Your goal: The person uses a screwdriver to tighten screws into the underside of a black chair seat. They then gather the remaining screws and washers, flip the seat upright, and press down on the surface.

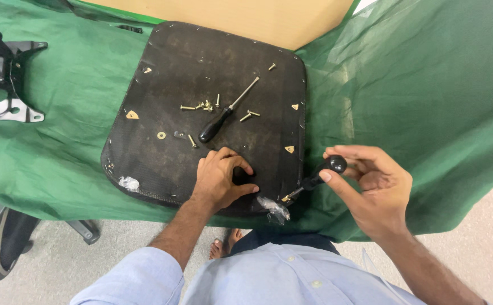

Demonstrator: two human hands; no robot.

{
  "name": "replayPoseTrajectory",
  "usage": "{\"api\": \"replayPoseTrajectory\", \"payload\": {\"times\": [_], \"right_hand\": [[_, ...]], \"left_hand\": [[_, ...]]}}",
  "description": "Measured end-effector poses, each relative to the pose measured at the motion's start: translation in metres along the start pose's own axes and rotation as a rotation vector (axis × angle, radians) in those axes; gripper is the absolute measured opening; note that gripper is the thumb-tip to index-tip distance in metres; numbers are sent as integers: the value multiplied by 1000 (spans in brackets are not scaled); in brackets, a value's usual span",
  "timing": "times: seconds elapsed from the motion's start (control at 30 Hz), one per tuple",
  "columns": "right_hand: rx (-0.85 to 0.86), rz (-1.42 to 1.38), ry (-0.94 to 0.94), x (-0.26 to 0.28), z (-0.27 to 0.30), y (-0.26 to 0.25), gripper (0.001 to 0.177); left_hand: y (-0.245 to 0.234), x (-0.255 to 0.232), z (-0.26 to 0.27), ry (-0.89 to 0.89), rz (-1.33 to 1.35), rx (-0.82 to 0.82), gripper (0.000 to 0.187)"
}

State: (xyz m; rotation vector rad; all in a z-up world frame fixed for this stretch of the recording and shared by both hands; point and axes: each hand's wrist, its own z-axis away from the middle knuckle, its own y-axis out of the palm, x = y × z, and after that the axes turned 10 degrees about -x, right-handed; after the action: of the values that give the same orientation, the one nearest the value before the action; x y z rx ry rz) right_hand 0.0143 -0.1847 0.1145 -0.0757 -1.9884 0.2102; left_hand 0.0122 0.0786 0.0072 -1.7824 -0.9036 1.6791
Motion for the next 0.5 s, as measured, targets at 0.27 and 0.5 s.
{"api": "replayPoseTrajectory", "payload": {"times": [0.27,0.5], "right_hand": [[-18,75,-16,-10,2,2,29],[40,-29,-3,-2,-4,0,28]], "left_hand": [[0,0,-1,-10,-29,20,41],[1,0,-1,-1,-19,16,40]]}}
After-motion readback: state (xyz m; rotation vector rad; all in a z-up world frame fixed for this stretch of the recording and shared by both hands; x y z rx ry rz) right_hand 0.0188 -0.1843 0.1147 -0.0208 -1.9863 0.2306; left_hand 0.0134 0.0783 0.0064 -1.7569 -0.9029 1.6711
